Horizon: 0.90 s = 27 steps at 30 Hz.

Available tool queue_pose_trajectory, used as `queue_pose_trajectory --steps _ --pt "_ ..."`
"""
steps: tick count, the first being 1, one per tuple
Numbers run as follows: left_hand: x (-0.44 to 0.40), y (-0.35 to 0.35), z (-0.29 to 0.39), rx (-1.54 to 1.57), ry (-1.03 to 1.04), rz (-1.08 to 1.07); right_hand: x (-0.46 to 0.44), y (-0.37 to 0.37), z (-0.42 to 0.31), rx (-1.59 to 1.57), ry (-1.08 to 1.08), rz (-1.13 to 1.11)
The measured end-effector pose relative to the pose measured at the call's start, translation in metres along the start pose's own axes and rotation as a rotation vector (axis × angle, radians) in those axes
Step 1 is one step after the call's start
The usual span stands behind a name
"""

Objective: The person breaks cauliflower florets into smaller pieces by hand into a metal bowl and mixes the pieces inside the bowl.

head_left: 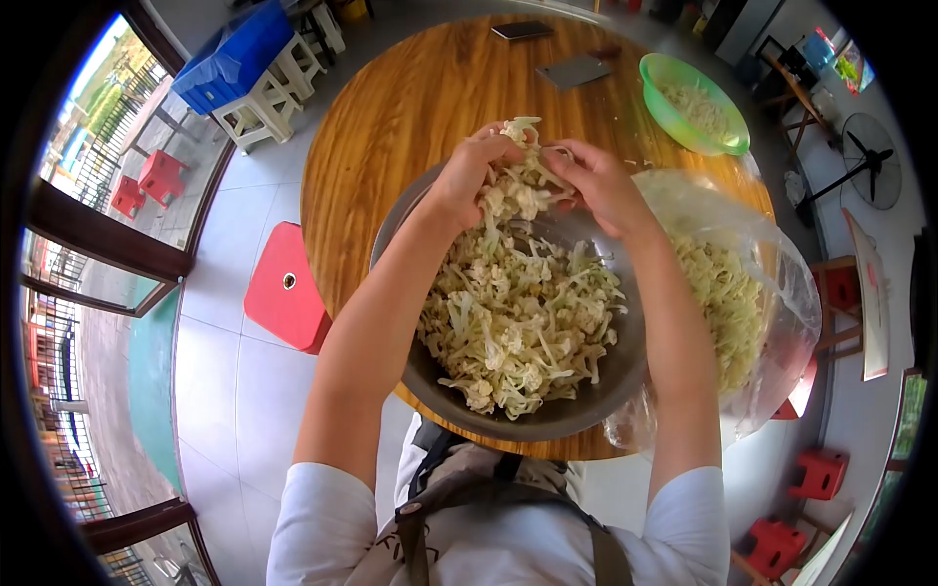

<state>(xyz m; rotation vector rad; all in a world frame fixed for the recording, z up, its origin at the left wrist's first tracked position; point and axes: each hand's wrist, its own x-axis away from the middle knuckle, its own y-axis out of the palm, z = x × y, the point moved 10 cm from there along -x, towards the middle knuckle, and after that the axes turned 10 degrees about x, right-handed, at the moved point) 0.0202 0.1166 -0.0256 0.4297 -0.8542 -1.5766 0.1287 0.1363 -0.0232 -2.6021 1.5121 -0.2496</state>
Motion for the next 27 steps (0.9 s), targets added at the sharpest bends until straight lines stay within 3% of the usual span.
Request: queue_pose_trajectory --steps 5,10,19,27 --pt "0.0 -0.004 -0.006 -0.039 -0.089 -0.012 0.008 -0.009 -0.011 0.229 -0.02 0.073" --pt "-0.001 -0.019 -0.017 -0.023 -0.099 0.182 0.011 -0.005 -0.024 0.465 -0.203 0.105" --pt "-0.002 -0.021 -0.011 -0.026 -0.069 0.186 0.008 -0.014 -0.022 0.051 -0.221 0.153" --pt "0.011 -0.005 0.005 0.053 -0.058 0.121 0.008 -0.024 -0.018 -0.076 -0.197 0.25"
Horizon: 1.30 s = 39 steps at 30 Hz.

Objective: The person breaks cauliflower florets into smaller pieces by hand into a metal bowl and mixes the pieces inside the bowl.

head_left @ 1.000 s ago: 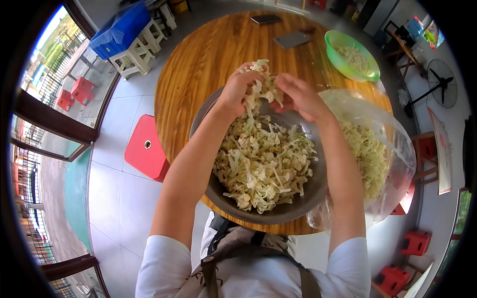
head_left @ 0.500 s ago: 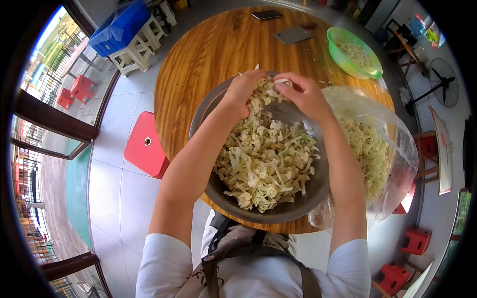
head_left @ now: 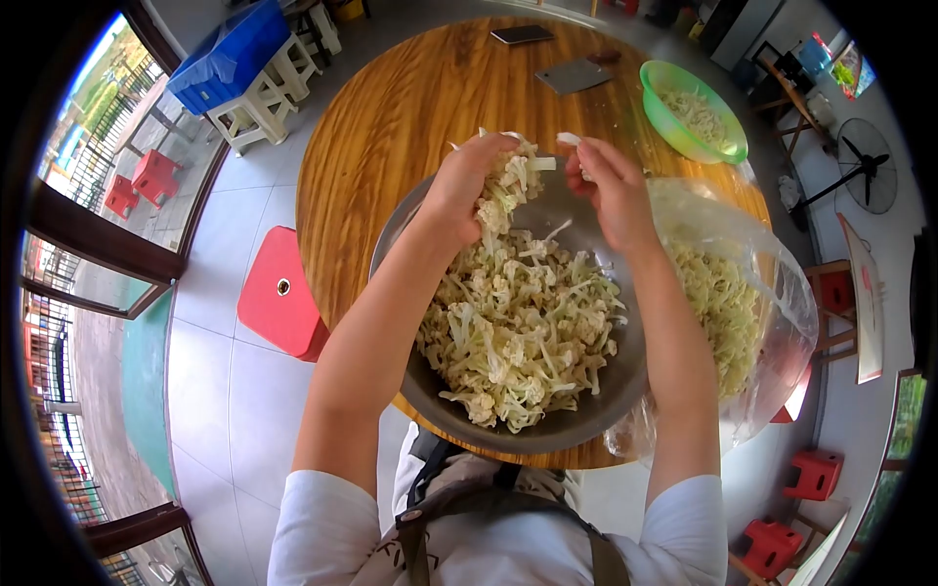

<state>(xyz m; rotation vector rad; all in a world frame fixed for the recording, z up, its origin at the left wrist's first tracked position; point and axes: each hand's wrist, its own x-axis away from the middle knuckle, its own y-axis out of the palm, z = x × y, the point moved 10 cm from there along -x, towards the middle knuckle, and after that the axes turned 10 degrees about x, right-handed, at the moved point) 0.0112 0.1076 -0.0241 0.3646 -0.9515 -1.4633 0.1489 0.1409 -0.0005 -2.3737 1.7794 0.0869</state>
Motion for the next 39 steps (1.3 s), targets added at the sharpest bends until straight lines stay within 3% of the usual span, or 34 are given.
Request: queue_pose_trajectory --steps 4,7,10,13,23,26,29,33,36,39 --pt "0.006 0.002 0.004 0.014 0.019 0.016 0.004 -0.003 -0.008 -0.031 -0.001 0.048" --pt "0.003 0.001 0.002 0.066 0.035 0.016 0.004 0.001 -0.012 0.017 -0.061 -0.035" --pt "0.005 0.004 -0.001 0.12 0.031 0.054 0.012 0.016 -0.022 0.15 -0.097 -0.109" --pt "0.002 0.001 -0.003 0.121 -0.006 0.019 0.015 0.015 -0.03 0.369 -0.218 -0.024" --pt "-0.003 0.007 -0.009 0.085 -0.016 -0.065 0.023 0.022 -0.045 0.308 -0.283 0.01" --pt "-0.008 0.009 -0.017 0.101 -0.102 -0.143 0.025 0.018 -0.045 0.202 -0.318 0.025" --pt "-0.005 0.013 -0.024 0.01 -0.187 -0.202 0.028 0.012 -0.046 0.134 -0.33 0.053" --pt "-0.001 0.012 -0.026 -0.194 -0.163 -0.171 0.03 0.003 -0.051 0.033 -0.376 0.113" --pt "-0.002 0.018 -0.026 -0.191 -0.133 -0.282 0.031 -0.002 -0.054 0.025 -0.4 0.135" --pt "-0.001 0.012 -0.026 -0.222 -0.173 -0.19 0.036 0.004 -0.065 0.116 -0.503 0.084"
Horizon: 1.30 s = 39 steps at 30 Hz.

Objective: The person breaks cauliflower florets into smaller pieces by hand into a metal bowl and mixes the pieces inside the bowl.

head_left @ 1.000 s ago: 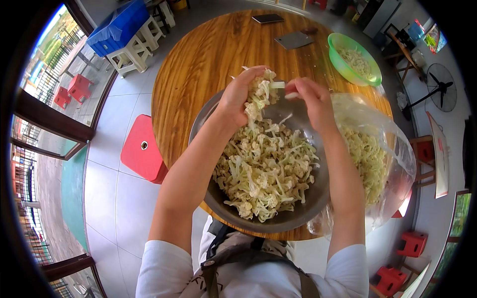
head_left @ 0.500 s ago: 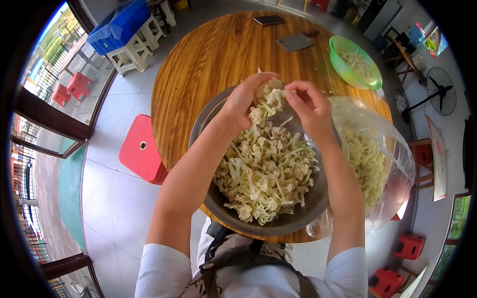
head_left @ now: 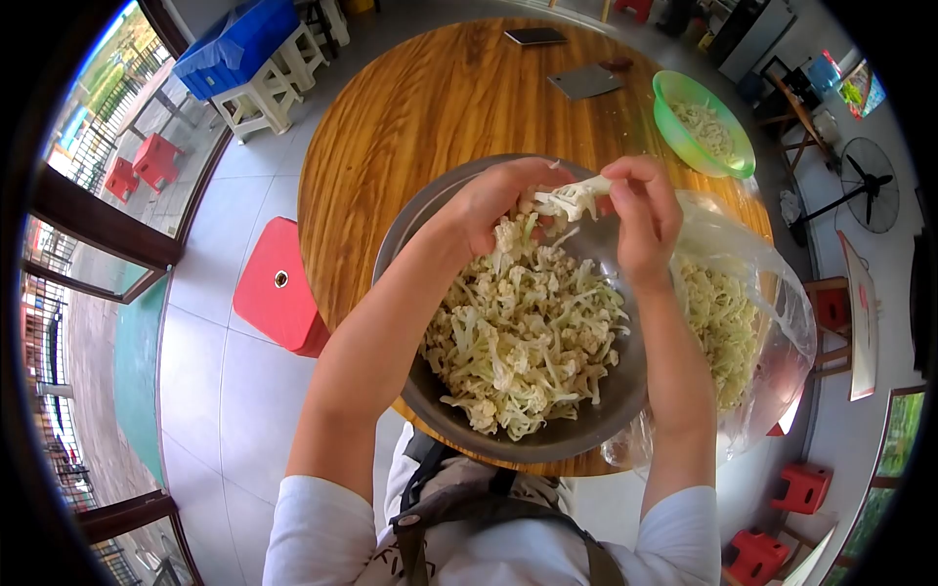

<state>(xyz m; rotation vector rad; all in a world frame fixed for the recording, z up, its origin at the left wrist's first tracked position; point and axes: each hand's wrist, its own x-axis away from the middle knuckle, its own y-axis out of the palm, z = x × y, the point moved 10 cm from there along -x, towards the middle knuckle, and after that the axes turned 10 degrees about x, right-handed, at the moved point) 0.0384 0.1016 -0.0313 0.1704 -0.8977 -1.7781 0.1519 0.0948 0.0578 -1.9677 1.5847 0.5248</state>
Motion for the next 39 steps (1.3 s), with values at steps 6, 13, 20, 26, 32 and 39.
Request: queue_pose_trajectory --steps 6,13,20,26,32,39 --pt "0.008 -0.011 0.015 -0.154 0.068 0.189 0.0 0.006 -0.006 0.081 -0.044 -0.053" --pt "0.003 -0.009 0.024 -0.024 0.166 0.053 -0.005 -0.017 0.028 -0.268 0.213 0.127" --pt "0.009 0.002 0.032 -0.154 0.265 0.005 -0.001 -0.007 0.045 -0.413 0.356 0.173" --pt "0.01 0.001 0.033 -0.111 0.269 0.007 -0.003 0.002 0.03 -0.118 0.224 0.057" --pt "0.013 -0.003 0.032 -0.097 0.256 0.099 -0.003 0.008 0.015 0.2 0.039 0.017" --pt "0.009 -0.012 0.034 -0.066 0.312 0.171 -0.004 0.02 -0.016 0.613 -0.191 0.007"
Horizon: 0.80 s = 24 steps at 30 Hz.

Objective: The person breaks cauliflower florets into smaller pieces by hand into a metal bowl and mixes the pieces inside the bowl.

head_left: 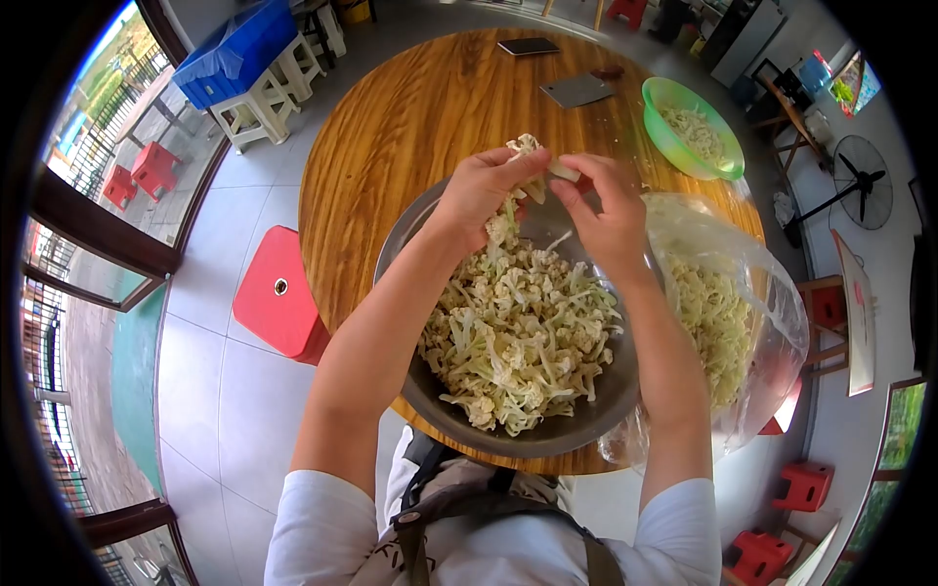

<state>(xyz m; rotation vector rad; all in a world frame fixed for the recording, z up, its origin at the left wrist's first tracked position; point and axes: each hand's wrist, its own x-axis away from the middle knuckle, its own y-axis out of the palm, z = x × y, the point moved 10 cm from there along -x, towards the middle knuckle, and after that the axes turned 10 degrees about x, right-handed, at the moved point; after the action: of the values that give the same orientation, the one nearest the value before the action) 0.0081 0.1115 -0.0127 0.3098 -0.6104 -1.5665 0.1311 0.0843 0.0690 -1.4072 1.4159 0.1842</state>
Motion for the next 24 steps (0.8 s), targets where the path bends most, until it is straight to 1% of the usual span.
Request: queue_pose_trajectory --steps 3,6,9,18,21,24 --pt "-0.002 -0.003 -0.002 -0.07 0.007 0.004 0.003 0.003 -0.005 0.108 -0.082 0.011" --pt "0.0 0.002 0.0 -0.147 0.016 -0.018 0.005 0.004 -0.021 0.352 -0.225 0.045" --pt "-0.002 0.002 -0.003 -0.161 0.027 -0.025 0.011 0.009 -0.024 0.454 -0.3 0.051" --pt "-0.001 0.004 -0.004 -0.067 0.035 -0.086 0.007 0.001 -0.025 0.329 -0.217 0.072" --pt "0.003 0.011 -0.001 -0.027 0.046 -0.145 0.005 -0.006 -0.02 0.139 -0.141 0.089" --pt "0.001 0.01 -0.002 -0.039 0.049 -0.133 0.005 -0.005 -0.008 0.007 -0.042 0.089"
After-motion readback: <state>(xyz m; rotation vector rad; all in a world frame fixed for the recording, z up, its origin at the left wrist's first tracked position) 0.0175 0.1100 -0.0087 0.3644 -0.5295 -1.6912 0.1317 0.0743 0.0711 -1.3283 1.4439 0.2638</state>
